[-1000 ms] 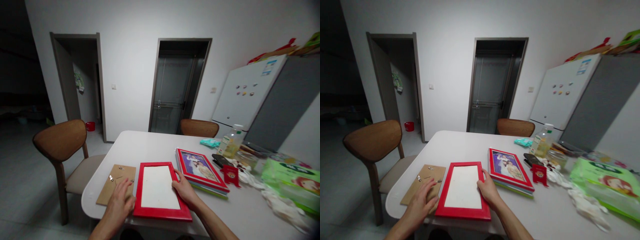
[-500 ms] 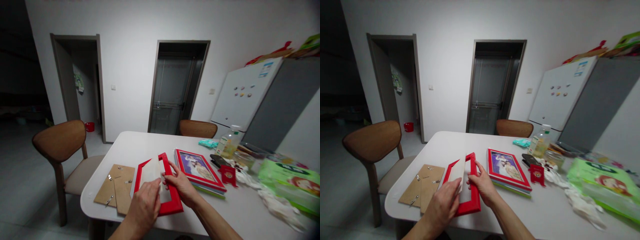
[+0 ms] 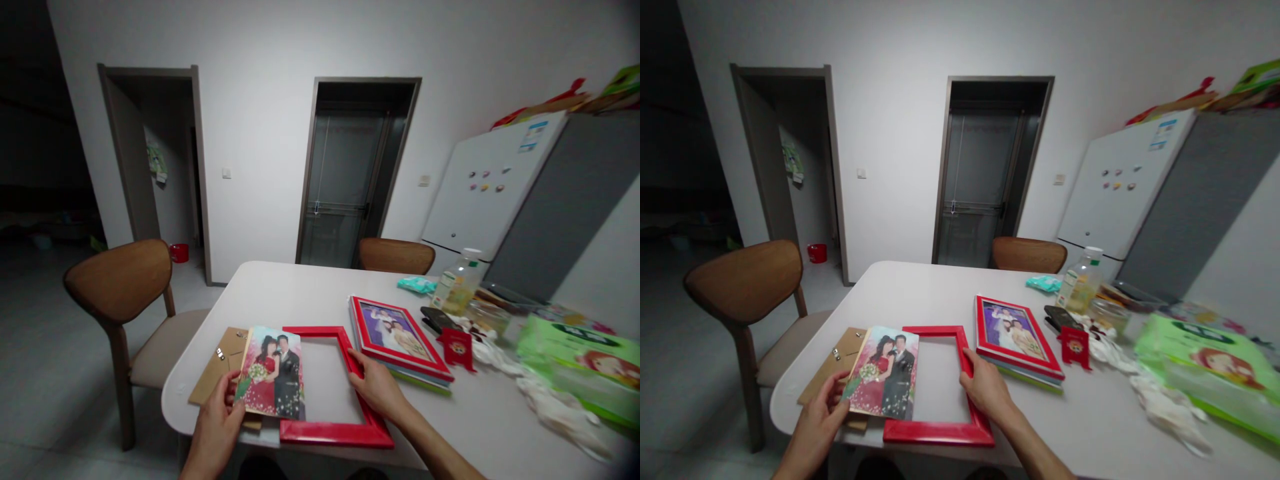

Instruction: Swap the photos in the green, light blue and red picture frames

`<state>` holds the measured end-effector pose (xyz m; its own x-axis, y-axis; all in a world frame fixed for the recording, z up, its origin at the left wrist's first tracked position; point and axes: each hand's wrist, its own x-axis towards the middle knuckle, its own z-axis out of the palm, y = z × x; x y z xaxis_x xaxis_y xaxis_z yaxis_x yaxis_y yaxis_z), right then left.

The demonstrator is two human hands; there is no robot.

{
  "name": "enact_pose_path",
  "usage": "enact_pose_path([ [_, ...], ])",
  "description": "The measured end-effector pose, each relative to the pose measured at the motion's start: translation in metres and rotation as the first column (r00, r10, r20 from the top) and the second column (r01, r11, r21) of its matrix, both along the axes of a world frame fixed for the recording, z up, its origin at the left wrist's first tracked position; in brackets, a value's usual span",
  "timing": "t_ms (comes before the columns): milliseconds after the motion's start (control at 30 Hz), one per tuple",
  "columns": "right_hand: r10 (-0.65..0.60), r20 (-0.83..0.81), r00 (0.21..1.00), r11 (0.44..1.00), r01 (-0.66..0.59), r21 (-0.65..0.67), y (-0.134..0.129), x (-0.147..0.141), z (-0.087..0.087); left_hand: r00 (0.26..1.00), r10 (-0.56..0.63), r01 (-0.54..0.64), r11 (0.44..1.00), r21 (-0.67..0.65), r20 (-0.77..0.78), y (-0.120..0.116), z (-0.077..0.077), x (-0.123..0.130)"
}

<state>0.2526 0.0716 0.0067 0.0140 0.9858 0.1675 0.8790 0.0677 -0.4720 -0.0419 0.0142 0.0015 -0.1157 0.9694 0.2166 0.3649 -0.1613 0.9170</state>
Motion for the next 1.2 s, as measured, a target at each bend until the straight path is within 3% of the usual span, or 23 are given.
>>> enact_pose_path([
  [67, -0.004, 0.066, 0.998, 1.000, 0.004, 0.004, 0.000, 0.000, -0.004, 0.987, 0.002, -0.007, 0.999, -0.034, -0.163, -0.001, -0.002, 0.000],
  [200, -0.020, 0.173, 0.985, 1.000, 0.019, 0.009, -0.002, -0.002, -0.007, 0.891, -0.015, -0.025, 0.996, -0.082, -0.454, -0.003, 0.003, 0.002],
  [333, -0.016, 0.241, 0.970, 0.999, 0.007, 0.039, -0.004, -0.003, -0.008, 0.822, -0.012, -0.012, 0.999, -0.038, -0.569, -0.005, 0.005, 0.005],
  [467, 0.002, 0.223, 0.975, 0.987, -0.037, 0.154, -0.006, -0.006, -0.009, 0.780, 0.041, -0.024, 0.999, 0.036, -0.625, -0.004, 0.006, 0.006],
  [567, 0.046, 0.114, 0.992, 0.965, -0.074, 0.252, -0.008, -0.018, -0.008, 0.773, 0.058, 0.021, 0.993, 0.116, -0.632, -0.001, 0.002, 0.007],
  [667, 0.128, -0.124, 0.984, 0.975, -0.101, 0.199, -0.008, -0.039, -0.010, 0.774, 0.028, 0.118, 0.975, 0.188, -0.632, 0.000, -0.005, 0.014],
  [867, 0.161, -0.585, 0.795, 0.986, -0.161, 0.051, 0.001, -0.090, -0.009, 0.749, -0.054, 0.280, 0.929, 0.242, -0.660, -0.001, -0.020, 0.038],
  [933, 0.148, -0.691, 0.708, 0.988, -0.142, 0.066, 0.001, -0.103, 0.005, 0.768, -0.043, 0.280, 0.920, 0.275, -0.639, 0.002, -0.020, 0.043],
  [1033, 0.233, -0.771, 0.593, 0.972, -0.161, 0.171, -0.004, -0.118, 0.037, 0.865, -0.027, 0.238, 0.901, 0.363, -0.501, 0.009, -0.007, 0.044],
  [1133, 0.303, -0.816, 0.493, 0.951, -0.207, 0.228, -0.014, -0.125, 0.064, 0.974, -0.002, 0.087, 0.926, 0.367, -0.226, 0.014, 0.017, 0.042],
  [1200, 0.295, -0.808, 0.510, 0.955, -0.190, 0.229, -0.018, -0.124, 0.065, 0.999, 0.035, -0.036, 0.961, 0.274, 0.009, 0.015, 0.032, 0.043],
])
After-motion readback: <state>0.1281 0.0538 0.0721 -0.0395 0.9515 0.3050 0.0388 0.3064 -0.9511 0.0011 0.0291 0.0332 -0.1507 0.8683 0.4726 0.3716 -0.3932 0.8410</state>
